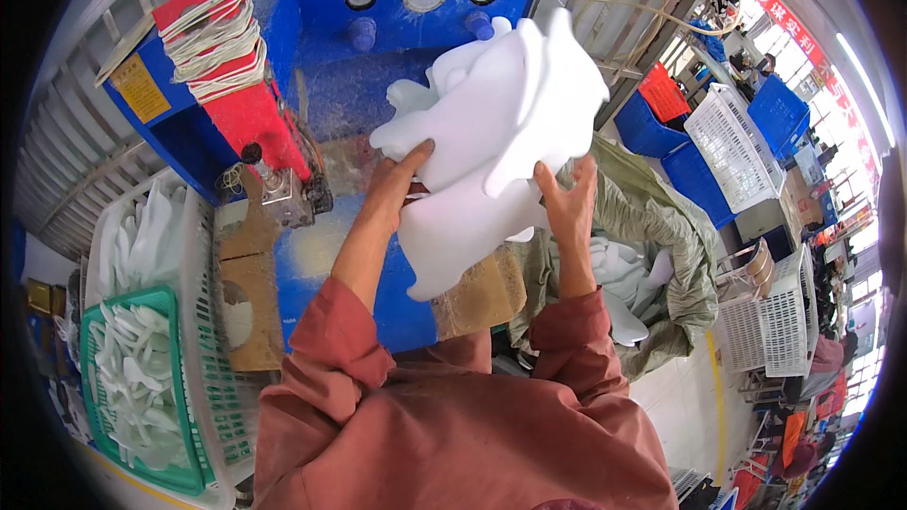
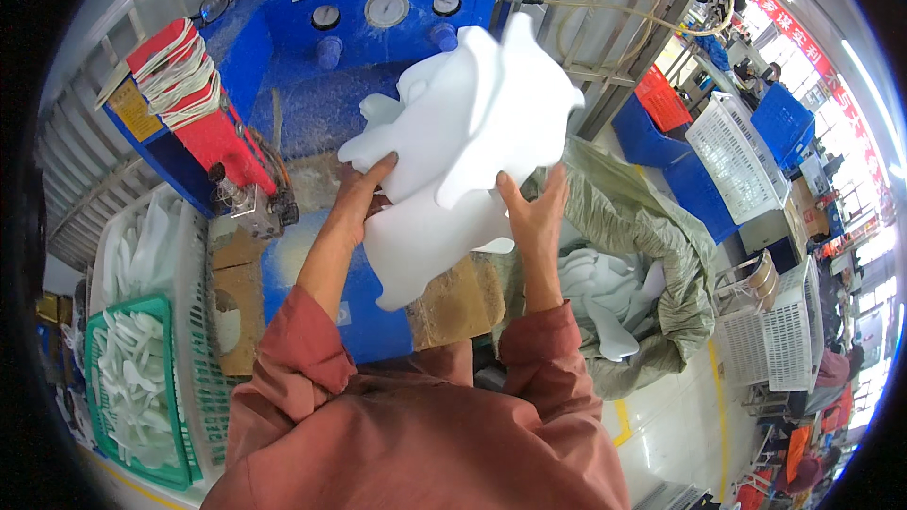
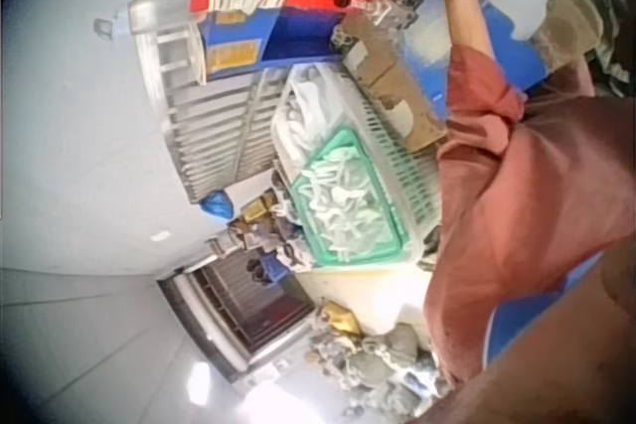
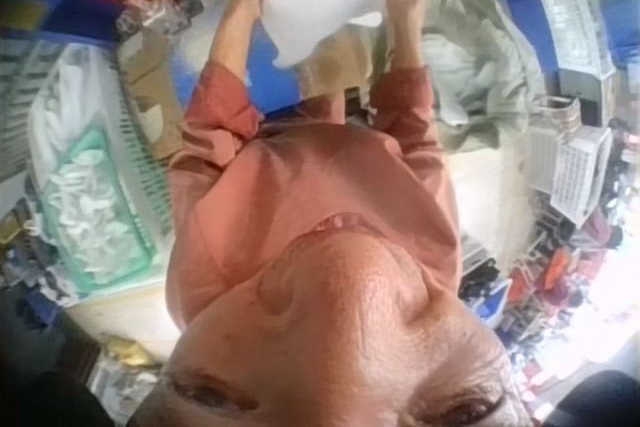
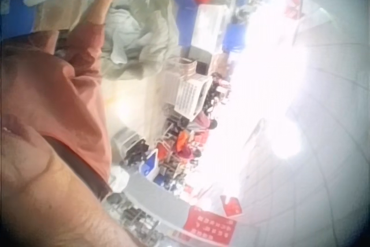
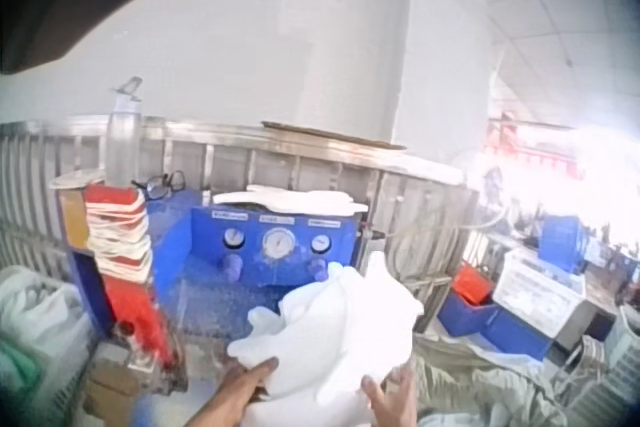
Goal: The person repeatedly picks white foam insoles and small white foam inserts, aligns them, and presses them together using a blue press machine. The person places the assembled insoles into a green basket. The process is repeated for multiple units.
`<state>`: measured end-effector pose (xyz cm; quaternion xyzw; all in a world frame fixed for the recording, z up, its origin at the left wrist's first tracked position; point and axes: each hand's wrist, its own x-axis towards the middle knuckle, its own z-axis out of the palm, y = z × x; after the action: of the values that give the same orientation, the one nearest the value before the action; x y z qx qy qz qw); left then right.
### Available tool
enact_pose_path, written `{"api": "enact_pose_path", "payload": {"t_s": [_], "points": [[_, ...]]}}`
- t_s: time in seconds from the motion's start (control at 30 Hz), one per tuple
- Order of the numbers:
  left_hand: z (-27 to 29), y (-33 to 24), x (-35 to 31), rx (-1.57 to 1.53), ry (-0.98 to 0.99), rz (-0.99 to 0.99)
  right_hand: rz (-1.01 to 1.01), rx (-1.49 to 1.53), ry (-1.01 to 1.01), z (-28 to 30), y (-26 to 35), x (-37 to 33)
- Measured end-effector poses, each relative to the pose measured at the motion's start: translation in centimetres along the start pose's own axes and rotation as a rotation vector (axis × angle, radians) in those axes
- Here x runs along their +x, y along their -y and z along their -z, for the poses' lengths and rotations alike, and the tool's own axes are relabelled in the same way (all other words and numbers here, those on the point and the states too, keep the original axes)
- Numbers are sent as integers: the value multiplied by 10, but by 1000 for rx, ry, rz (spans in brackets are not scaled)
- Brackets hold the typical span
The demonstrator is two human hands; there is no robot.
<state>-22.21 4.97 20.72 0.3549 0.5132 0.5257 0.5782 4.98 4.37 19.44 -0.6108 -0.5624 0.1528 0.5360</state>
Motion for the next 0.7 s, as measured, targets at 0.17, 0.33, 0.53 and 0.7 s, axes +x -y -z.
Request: {"api": "enact_pose_path", "payload": {"t_s": [0.17,0.33,0.53,0.7], "points": [[6,-5,28,91,40,-8,375,-160,-99,-1,22,7],[6,-14,7,289,-124,-275,582,-361,-51,-11,23,12],[-24,-45,-89,845,-342,-1088,486,-255,38,-10,17,14],[-38,-98,-139,779,-285,-1349,457,-318,11,-11,18,16]]}}
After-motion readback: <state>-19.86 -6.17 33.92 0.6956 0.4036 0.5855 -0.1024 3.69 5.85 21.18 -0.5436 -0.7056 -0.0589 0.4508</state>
